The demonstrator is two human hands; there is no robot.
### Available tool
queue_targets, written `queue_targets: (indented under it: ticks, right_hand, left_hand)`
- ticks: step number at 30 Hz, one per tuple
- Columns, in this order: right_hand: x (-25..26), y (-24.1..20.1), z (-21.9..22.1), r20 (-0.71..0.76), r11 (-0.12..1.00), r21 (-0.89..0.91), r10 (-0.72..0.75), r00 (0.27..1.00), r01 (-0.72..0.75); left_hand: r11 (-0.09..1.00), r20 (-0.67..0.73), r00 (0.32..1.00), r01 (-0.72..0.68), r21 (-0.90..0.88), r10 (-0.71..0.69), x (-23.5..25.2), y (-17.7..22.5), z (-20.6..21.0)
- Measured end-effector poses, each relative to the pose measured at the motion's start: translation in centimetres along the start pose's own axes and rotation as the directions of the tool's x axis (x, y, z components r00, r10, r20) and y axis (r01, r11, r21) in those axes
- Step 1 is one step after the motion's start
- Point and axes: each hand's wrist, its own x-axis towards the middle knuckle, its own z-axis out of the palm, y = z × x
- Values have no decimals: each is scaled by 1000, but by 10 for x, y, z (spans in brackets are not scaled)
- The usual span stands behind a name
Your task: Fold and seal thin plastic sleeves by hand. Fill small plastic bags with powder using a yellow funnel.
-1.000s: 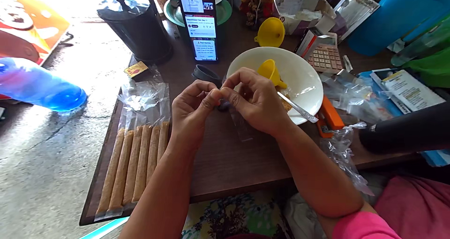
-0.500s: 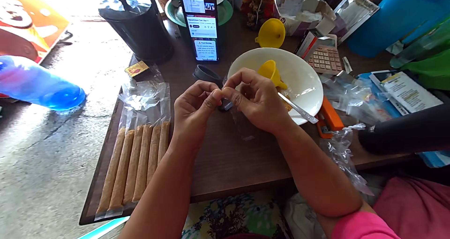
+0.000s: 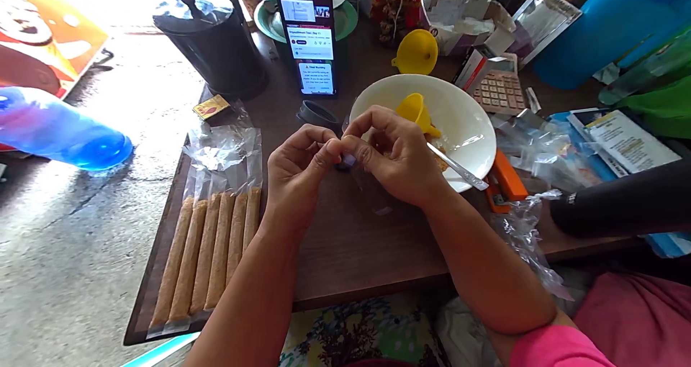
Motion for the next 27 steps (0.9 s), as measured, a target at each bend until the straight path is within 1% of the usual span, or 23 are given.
queue_targets:
  ticks: [2,3,6,7,10,11,13,15,17,19,20,22,23,24,27]
  right_hand:
    - [1,1,0,21,998,60,-27,999,26]
    - [1,2,0,13,999,40,-27,1000,26]
    - [1,2,1,-39,994,-108,-8,999,3]
    - [1,2,1,-36,995,-96,-8,999,5]
    - [0,0,-1,23,998,52,-35,999,33]
    - [-2,-2,-1,30,998,58,-22,999,20]
    - [-3,-2,0,-1,1000,-16,12,1000,-12]
    - [-2,-1,1,-23,998,-62,-1,1000,-1]
    - [1,2,0,9,998,26,-55,998,55]
    - [1,2,-1,38,994,86,-67,997,63]
    - [1,1,-1,31,996,71,-51,998,49]
    - [-2,-1,0,-7,1000,-14,8,1000,-8]
    - [-2,-1,0,-16,999,-44,13,1000,-14]
    - [-2,-1,0,-9,999,-34,-6,1000,6]
    - [1,1,0,44,991,82,-106,993,102]
  left_hand:
    - [1000,0,1000,1,3,-1,0,0,0]
    - [1000,-1,1000,1,-1,-1,0,0,0]
    - [1000,2,1000,-2,-11,2,1,-1,0]
    - [1000,5,1000,-5,-7,5,1,0,0]
    - [1000,9,1000,-12,3,12,1,0,-1]
    - [1000,5,1000,-10,2,10,0,0,-1]
    - [1000,-3,1000,4,-2,-4,0,1,0]
    - [1000,2,1000,-2,-8,2,0,1,0]
    - [1000,10,1000,-19,-5,19,0,1,-1]
    - [1000,10,1000,-24,-8,24,0,1,-1]
    - [1000,6,1000,-20,-10,20,0,2,-1]
    - [1000,6,1000,-11,-20,11,0,1,0]
    - [1000,8,1000,-10,-19,10,0,1,0]
    - [1000,8,1000,-11,-18,11,0,1,0]
    - [1000,5,1000,-25,-10,25,0,2,-2]
